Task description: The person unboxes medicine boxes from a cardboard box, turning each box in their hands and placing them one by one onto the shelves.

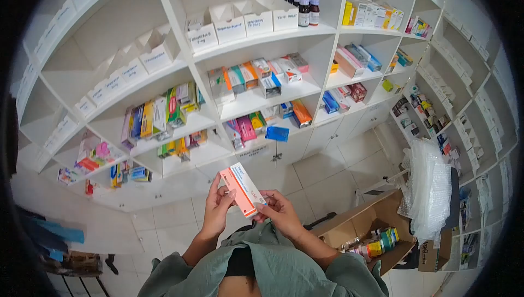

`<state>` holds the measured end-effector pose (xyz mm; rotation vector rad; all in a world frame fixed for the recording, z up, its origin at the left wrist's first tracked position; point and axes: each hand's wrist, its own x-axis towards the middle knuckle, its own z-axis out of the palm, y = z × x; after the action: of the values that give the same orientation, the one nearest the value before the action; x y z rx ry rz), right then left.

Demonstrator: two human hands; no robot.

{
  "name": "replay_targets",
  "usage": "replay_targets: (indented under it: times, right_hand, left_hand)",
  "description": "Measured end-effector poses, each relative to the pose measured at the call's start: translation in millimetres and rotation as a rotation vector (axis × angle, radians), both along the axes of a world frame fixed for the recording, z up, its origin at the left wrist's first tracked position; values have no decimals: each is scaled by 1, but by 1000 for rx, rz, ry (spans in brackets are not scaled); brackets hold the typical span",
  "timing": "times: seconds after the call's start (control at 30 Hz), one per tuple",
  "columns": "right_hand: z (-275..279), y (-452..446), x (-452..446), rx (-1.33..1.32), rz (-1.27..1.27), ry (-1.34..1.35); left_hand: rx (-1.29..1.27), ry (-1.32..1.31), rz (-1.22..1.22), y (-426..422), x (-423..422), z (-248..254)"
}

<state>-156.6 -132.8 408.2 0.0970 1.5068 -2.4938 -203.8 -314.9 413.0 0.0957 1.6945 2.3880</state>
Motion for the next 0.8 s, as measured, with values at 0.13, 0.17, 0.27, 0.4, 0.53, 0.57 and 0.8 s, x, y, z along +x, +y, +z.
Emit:
replay_targets:
  times: [0.13,0.17,0.27,0.4,0.53,0.57,0.8]
  right_hand:
    - [9,-5,-43,4,-10,8]
    - [9,-6,-55,17,-14,18]
    - [11,-16,-96,40,-58,40]
    - [8,-22,-122,54,-103,54]
    - [5,-21,-134,55,-138,42]
    - [5,-19,-137,44,-157,30]
    - [-1,-7,-159,9,-216,-14]
  left_hand:
    - [10,57,-25,-3,-50,3]
    - [18,66,-26,-4,-62,3]
    - [-3,116,-56,-15,-103,4]
    - [2,130,-103,-21,-136,1]
    - [18,96,-150,-18,-158,-6]
    - [19,95,-167,-17,-162,-9]
    - [2,119,-209,-2,-193,-9]
